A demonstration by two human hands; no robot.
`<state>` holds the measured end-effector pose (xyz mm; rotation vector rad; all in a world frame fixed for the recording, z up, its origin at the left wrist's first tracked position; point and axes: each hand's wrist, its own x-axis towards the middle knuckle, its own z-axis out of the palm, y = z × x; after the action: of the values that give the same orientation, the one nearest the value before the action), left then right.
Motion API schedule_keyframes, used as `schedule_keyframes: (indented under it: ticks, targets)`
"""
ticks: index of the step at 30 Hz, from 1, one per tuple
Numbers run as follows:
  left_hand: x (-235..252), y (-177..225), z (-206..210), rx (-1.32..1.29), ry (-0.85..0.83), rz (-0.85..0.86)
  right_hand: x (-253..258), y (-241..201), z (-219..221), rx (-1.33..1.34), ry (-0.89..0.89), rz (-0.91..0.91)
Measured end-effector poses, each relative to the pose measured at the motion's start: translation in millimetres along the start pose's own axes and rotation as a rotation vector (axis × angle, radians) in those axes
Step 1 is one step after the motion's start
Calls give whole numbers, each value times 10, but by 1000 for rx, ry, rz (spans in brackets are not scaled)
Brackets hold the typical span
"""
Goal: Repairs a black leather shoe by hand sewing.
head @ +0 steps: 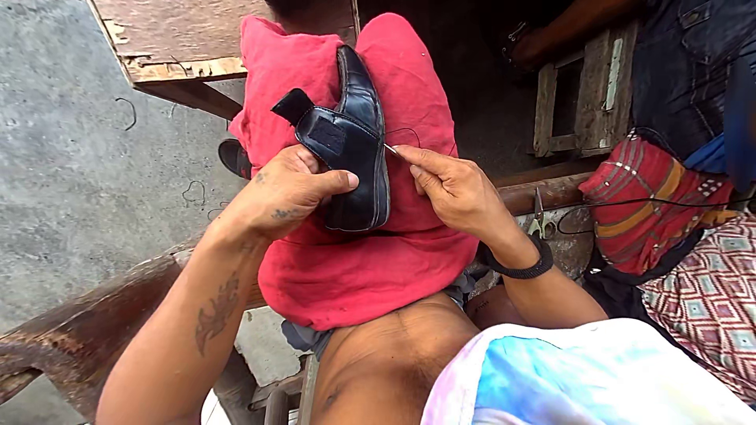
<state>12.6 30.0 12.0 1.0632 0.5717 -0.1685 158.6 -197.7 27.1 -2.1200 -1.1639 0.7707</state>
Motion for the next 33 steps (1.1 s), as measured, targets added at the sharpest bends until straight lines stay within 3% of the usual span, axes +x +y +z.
schedule_keyframes:
  ticks: [7,12,15,22,33]
  targets:
    - [4,15,5,-7,6,-20,11,-41,-5,-67,-2,-13]
    - [25,19,13,1,-4,-14,149,-158,-220,-395,-73,-102]
    - [42,26,6,22,-35,-1,409,-180,-325,-560,-221,-81]
    - [24,58,-13,80,-78,-3,594,-65,-472,-403,-281,-196]
    - [96,20,6,132,-37,7,831,-149,-229,-514,-280,-221]
